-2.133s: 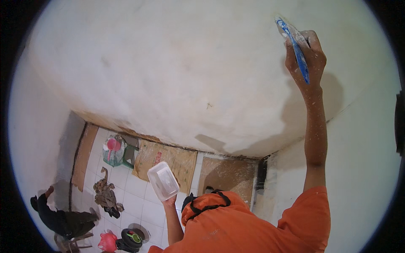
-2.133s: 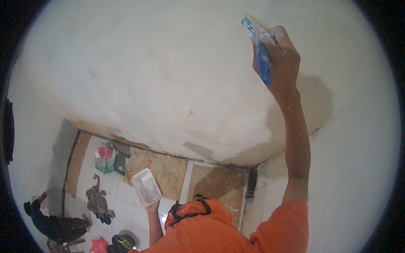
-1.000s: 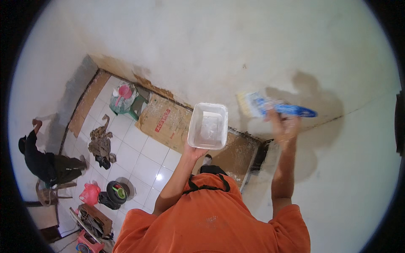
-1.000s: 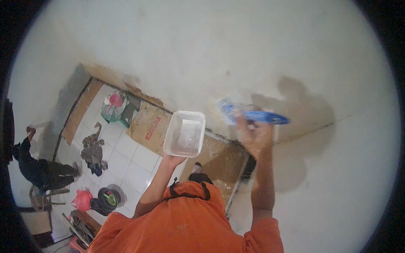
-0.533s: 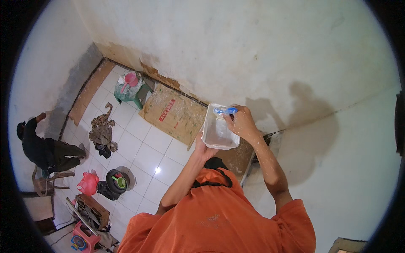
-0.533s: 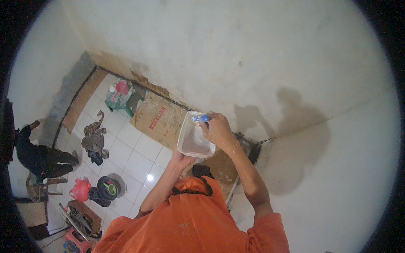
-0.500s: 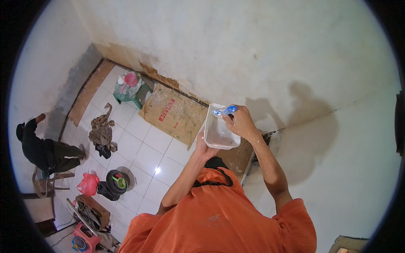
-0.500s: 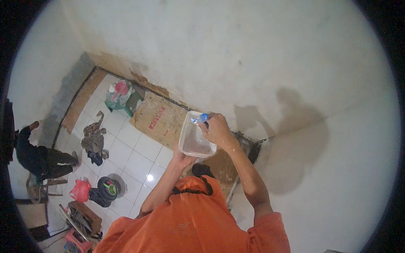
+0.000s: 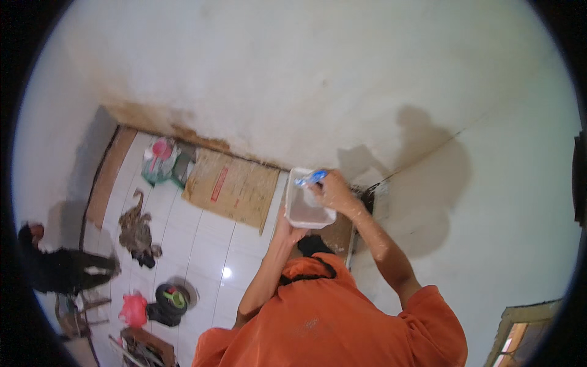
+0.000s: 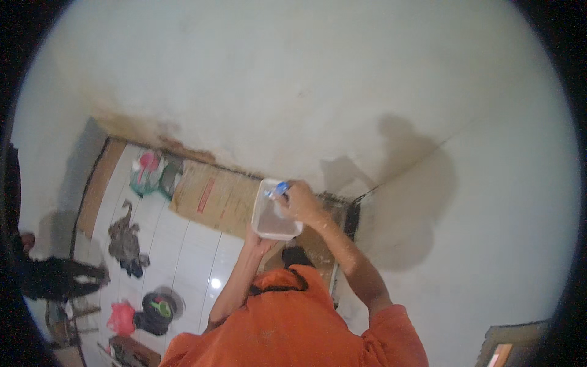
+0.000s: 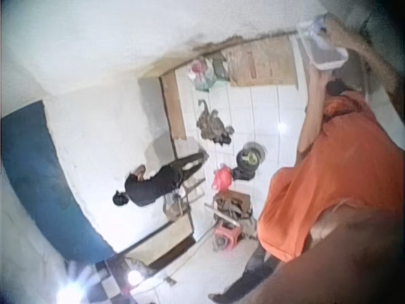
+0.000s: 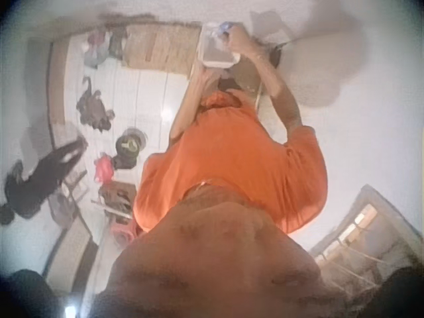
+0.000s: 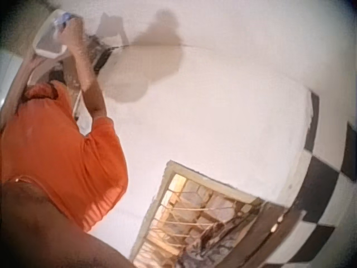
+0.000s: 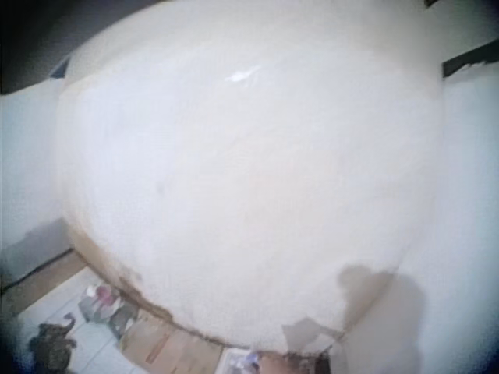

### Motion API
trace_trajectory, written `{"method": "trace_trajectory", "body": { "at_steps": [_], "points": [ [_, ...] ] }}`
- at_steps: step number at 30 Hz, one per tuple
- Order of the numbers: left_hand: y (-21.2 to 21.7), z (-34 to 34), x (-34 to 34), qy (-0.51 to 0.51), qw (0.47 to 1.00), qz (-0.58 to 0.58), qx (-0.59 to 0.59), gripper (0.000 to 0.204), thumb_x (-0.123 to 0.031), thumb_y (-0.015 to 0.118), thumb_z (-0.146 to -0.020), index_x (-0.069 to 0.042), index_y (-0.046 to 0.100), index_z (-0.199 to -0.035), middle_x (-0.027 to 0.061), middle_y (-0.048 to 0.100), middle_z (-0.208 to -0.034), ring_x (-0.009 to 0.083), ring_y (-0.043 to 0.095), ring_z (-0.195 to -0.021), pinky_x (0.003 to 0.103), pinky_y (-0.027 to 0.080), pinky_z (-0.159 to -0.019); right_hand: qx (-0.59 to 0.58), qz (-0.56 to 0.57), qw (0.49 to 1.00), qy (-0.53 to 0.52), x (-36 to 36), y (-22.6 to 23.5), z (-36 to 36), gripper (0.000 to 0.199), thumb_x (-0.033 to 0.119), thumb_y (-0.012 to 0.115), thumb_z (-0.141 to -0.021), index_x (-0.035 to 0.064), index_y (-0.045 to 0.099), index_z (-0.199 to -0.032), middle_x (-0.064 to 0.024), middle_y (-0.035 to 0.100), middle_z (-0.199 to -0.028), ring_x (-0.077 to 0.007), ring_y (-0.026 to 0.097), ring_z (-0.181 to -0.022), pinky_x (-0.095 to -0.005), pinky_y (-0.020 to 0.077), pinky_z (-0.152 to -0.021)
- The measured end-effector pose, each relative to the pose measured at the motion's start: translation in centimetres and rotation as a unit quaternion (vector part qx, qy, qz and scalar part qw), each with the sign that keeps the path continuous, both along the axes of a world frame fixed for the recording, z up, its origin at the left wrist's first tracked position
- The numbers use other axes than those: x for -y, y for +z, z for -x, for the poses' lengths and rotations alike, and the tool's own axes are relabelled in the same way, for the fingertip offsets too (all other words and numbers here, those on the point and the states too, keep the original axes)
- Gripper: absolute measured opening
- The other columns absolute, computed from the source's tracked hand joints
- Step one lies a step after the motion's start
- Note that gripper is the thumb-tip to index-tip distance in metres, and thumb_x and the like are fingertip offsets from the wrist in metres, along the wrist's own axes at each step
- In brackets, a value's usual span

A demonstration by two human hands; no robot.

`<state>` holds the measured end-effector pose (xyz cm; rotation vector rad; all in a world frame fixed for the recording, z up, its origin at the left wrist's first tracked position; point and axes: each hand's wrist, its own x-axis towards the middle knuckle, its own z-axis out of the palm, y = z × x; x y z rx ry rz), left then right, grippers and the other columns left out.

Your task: The person applies white paint to a wall using a brush, frequently dipping the brush into a plastic container of paint held in the other hand.

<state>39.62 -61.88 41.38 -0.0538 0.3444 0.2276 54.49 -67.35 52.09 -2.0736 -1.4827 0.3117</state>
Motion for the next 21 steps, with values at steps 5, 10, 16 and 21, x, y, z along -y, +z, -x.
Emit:
{"method": "trace_trajectory", "body": {
  "at_steps": [5, 10, 16, 21],
  "points": [
    [-0.4, -3.5, -0.6, -0.041, 0.997, 0.014, 0.063, 0.044, -0.034, 0.037, -0.099, -0.004, 0.053, -0.127, 0.0160, 0.057, -0.126, 0.0347, 0.057, -0.113, 0.052, 0.046, -0.100, -0.011, -0.004, 1.000, -0.011, 0.7, -3.1, -6.0, 0.019, 0.018, 0.066, -0.081, -0.0007, 0.063, -0.077, -0.0232, 0.059, -0.069, -0.0413, 0.058, -0.066, -0.0473, 0.0464, -0.064],
    [-0.3, -9.0, -0.3, -0.026, 0.999, -0.030, -0.001, 0.044, -0.032, 0.039, -0.098, -0.002, 0.053, -0.126, 0.0170, 0.058, -0.125, 0.0348, 0.059, -0.112, 0.051, 0.048, -0.097, 0.023, -0.046, 0.998, -0.032, 1.5, -2.4, -10.0, 0.015, 0.015, 0.067, -0.080, 0.0006, 0.067, -0.078, -0.0205, 0.061, -0.070, -0.0364, 0.059, -0.062, -0.0414, 0.0470, -0.060],
    [0.1, -16.3, -0.8, -0.067, 0.997, 0.029, 0.029, 0.049, -0.040, 0.048, -0.095, -0.007, 0.052, -0.131, 0.0157, 0.056, -0.129, 0.0350, 0.057, -0.115, 0.055, 0.049, -0.095, -0.054, -0.103, 0.992, -0.045, 2.5, 1.9, -18.9, 0.022, 0.018, 0.071, -0.080, -0.0006, 0.063, -0.071, -0.0170, 0.060, -0.066, -0.0261, 0.057, -0.059, -0.0360, 0.0464, -0.059],
    [1.9, -21.7, -2.5, -0.034, 0.999, 0.006, 0.040, 0.051, -0.044, 0.049, -0.093, -0.009, 0.052, -0.131, 0.0150, 0.056, -0.130, 0.0365, 0.056, -0.116, 0.058, 0.050, -0.092, 0.089, -0.224, 0.960, -0.146, 2.4, 19.1, -30.1, 0.011, 0.014, 0.069, -0.083, 0.0044, 0.064, -0.084, -0.0092, 0.063, -0.076, -0.0268, 0.059, -0.069, -0.0356, 0.0478, -0.070]
  ]
}}
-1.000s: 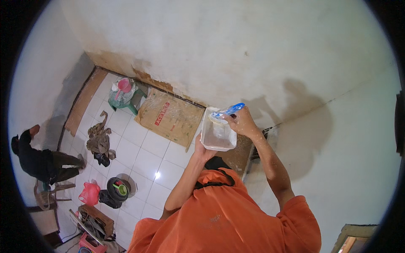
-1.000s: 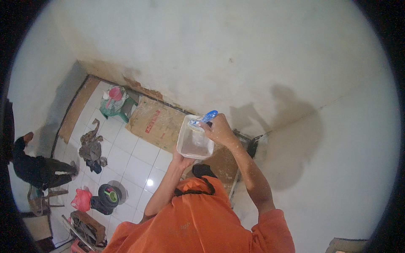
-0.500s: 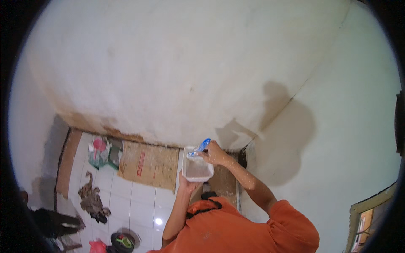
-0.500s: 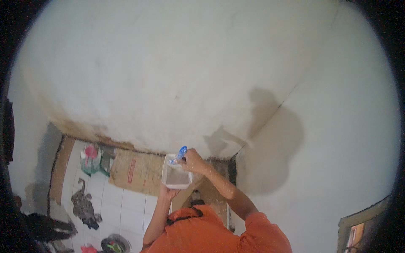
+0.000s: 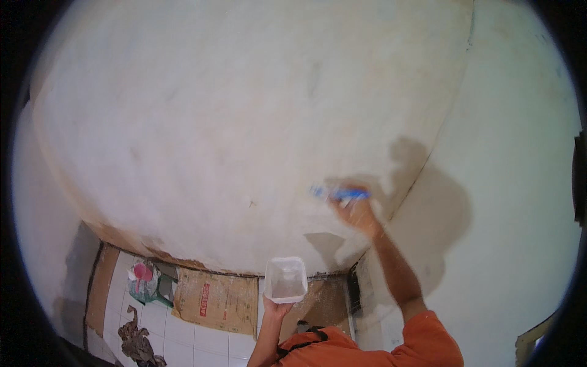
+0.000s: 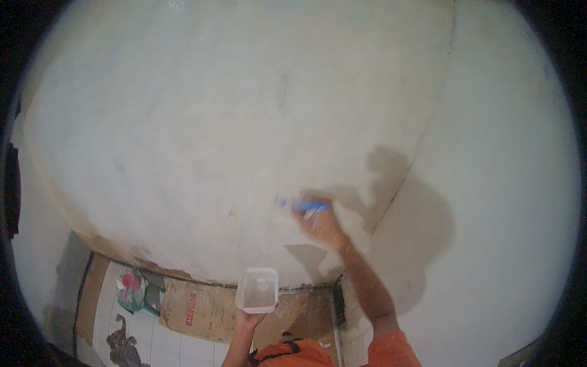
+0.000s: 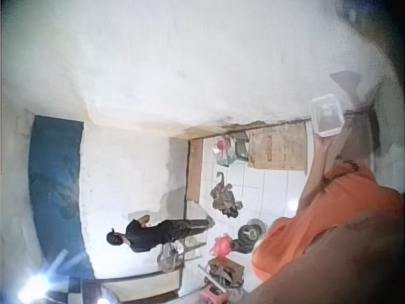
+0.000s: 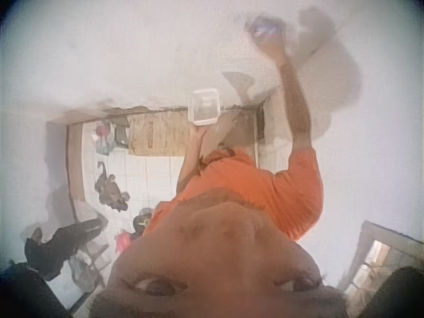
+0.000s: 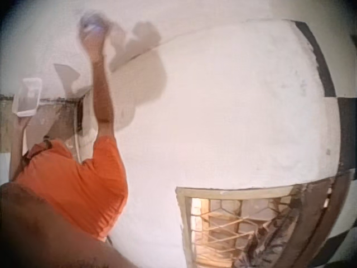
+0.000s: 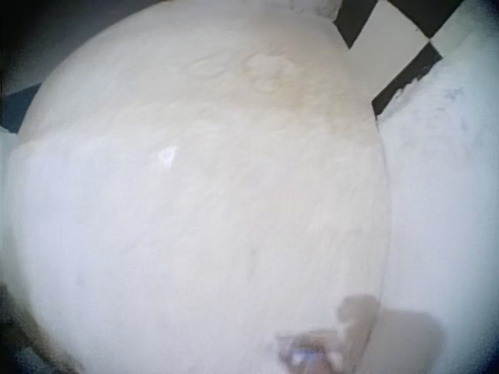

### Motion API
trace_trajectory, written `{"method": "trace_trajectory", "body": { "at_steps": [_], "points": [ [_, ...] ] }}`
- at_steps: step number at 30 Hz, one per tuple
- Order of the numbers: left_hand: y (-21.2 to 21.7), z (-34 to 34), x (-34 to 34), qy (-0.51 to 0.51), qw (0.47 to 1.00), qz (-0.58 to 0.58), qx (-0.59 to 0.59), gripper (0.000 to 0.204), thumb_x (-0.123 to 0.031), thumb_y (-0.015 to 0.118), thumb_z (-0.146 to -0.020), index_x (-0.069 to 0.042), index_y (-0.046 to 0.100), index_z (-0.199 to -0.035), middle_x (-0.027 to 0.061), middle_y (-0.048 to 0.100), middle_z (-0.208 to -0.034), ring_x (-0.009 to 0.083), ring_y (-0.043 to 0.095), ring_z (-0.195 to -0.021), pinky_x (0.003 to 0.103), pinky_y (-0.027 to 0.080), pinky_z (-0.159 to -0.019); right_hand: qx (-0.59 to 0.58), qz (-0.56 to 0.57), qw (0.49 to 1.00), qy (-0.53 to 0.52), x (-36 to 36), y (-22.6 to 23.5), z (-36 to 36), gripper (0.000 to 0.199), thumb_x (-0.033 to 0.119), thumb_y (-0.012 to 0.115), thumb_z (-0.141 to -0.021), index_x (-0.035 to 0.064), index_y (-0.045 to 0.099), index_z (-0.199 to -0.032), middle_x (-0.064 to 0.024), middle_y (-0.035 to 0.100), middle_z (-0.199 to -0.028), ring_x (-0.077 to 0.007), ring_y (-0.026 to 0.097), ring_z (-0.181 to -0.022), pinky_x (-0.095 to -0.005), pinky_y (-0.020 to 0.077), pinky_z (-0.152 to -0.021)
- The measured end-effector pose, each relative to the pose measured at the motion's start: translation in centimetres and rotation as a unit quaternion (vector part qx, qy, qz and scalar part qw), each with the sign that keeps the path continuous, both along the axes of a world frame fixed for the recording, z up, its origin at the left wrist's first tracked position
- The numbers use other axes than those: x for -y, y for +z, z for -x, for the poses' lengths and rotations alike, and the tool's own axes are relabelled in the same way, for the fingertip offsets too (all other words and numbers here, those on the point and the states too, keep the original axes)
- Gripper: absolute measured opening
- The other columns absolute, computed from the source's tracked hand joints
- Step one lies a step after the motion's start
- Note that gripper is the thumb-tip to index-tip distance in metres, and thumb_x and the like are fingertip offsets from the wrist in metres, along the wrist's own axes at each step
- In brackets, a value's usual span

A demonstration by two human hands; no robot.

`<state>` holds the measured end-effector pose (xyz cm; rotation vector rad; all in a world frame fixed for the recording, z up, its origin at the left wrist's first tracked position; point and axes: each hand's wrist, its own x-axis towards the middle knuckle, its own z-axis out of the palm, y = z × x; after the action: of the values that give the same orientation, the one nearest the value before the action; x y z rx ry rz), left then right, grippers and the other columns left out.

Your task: The person applies white paint to a wall using a brush, frequently dipping the brush into a plastic container of paint held in the other hand.

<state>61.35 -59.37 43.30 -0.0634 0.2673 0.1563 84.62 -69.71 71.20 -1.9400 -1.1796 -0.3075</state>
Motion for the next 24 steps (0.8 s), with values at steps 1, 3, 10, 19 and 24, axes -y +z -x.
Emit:
{"method": "trace_trajectory", "body": {
  "at_steps": [1, 3, 10, 19, 24],
  "points": [
    [0.3, -0.2, 0.2, 0.004, 1.000, 0.002, 0.010, 0.052, -0.045, 0.050, -0.093, -0.010, 0.052, -0.132, 0.0149, 0.055, -0.131, 0.0371, 0.056, -0.115, 0.060, 0.050, -0.091, 0.241, -0.087, 0.966, -0.042, 0.1, 4.1, -2.0, 0.012, 0.013, 0.071, -0.081, 0.0050, 0.063, -0.080, -0.0085, 0.063, -0.075, -0.0262, 0.061, -0.073, -0.0355, 0.0483, -0.072],
    [1.1, -2.4, -0.1, 0.004, 1.000, 0.002, 0.030, 0.053, -0.045, 0.051, -0.092, -0.010, 0.052, -0.132, 0.0149, 0.055, -0.131, 0.0378, 0.056, -0.115, 0.061, 0.050, -0.090, 0.318, -0.118, 0.935, -0.099, 0.3, 12.8, -8.0, 0.012, 0.006, 0.075, -0.075, 0.0049, 0.065, -0.083, -0.0126, 0.066, -0.080, -0.0270, 0.065, -0.070, -0.0336, 0.0510, -0.062],
    [2.7, -0.6, 2.0, 0.027, 0.999, 0.014, 0.034, 0.052, -0.045, 0.050, -0.093, -0.012, 0.052, -0.133, 0.0144, 0.056, -0.130, 0.0373, 0.055, -0.117, 0.060, 0.049, -0.092, 0.538, -0.078, 0.817, -0.193, 1.9, 27.2, -11.4, 0.022, 0.002, 0.066, -0.083, 0.0028, 0.064, -0.105, -0.0152, 0.065, -0.104, -0.0324, 0.063, -0.088, -0.0373, 0.0527, -0.079],
    [-1.5, 1.6, 6.9, 0.024, 0.999, -0.024, 0.039, 0.053, -0.046, 0.050, -0.092, -0.012, 0.051, -0.133, 0.0140, 0.056, -0.130, 0.0370, 0.057, -0.115, 0.059, 0.051, -0.089, 0.438, -0.006, 0.897, -0.052, 10.1, 11.6, -5.0, 0.021, 0.004, 0.069, -0.080, 0.0039, 0.067, -0.101, -0.0111, 0.066, -0.091, -0.0281, 0.063, -0.079, -0.0363, 0.0540, -0.070],
    [-2.6, 1.2, 7.3, 0.006, 1.000, -0.013, 0.021, 0.052, -0.044, 0.050, -0.093, -0.011, 0.052, -0.132, 0.0141, 0.057, -0.129, 0.0367, 0.057, -0.115, 0.059, 0.051, -0.089, 0.284, 0.084, 0.955, -0.018, 10.0, 11.8, -4.5, 0.015, 0.006, 0.069, -0.082, 0.0003, 0.066, -0.095, -0.0120, 0.064, -0.085, -0.0272, 0.061, -0.076, -0.0360, 0.0514, -0.067]
  ]
}}
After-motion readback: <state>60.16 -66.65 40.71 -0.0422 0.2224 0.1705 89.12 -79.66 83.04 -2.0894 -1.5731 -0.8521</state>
